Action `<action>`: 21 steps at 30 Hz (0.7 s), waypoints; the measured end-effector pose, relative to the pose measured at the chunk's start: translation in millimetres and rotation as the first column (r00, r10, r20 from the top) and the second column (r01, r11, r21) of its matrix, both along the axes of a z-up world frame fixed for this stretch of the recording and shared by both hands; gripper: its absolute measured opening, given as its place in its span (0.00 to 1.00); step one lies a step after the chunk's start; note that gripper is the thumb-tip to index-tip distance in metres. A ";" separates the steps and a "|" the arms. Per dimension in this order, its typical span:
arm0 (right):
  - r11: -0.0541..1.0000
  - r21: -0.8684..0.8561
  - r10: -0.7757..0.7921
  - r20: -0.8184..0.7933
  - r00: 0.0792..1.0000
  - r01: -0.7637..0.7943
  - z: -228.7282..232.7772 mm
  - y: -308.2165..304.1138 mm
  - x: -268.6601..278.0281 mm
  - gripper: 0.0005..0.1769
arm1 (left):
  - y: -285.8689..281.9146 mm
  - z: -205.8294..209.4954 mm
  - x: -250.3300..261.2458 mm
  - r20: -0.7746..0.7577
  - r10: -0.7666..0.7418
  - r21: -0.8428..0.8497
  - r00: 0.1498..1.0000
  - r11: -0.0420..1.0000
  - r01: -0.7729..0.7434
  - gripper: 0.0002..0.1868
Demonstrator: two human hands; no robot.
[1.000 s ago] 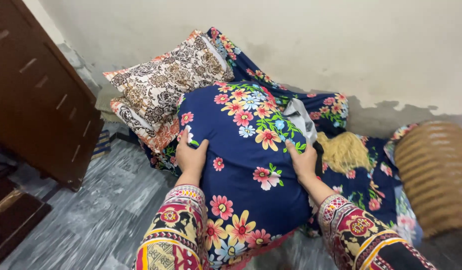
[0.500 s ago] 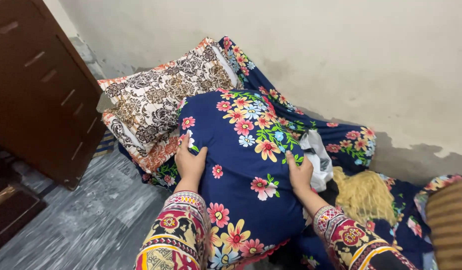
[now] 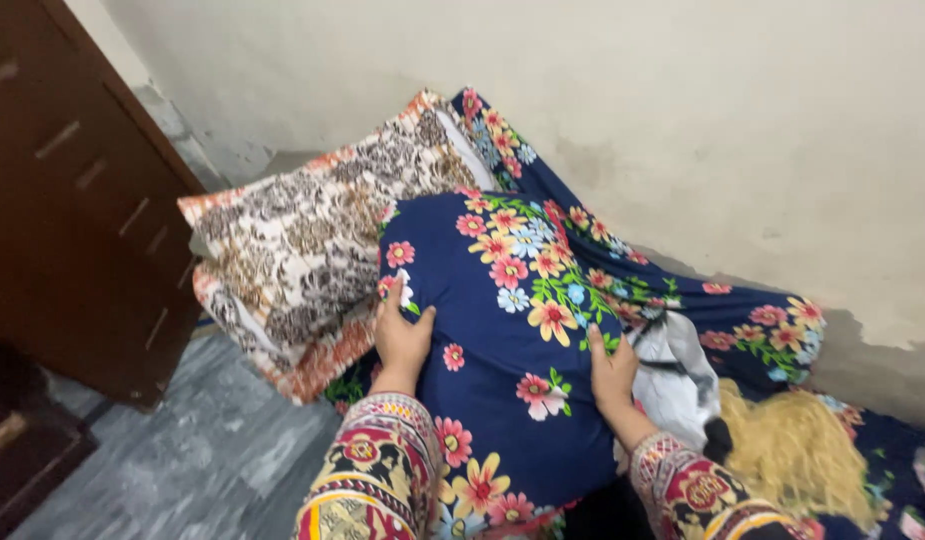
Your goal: Straightening a floral bedsheet and arranging pillows on a bed
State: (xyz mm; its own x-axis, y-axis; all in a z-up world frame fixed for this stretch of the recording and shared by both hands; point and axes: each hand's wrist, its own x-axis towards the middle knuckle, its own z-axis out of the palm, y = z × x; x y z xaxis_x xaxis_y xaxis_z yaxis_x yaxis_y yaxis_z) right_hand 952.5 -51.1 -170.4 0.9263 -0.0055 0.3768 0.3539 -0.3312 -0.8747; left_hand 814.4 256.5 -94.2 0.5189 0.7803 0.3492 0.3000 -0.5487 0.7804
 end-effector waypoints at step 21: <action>0.914 -0.302 0.206 -0.233 0.950 -0.272 -144.2 40.2 102.8 0.30 | 0.0 -59.4 66.2 -0.229 -0.008 -0.134 0.973 0.991 -0.023 0.43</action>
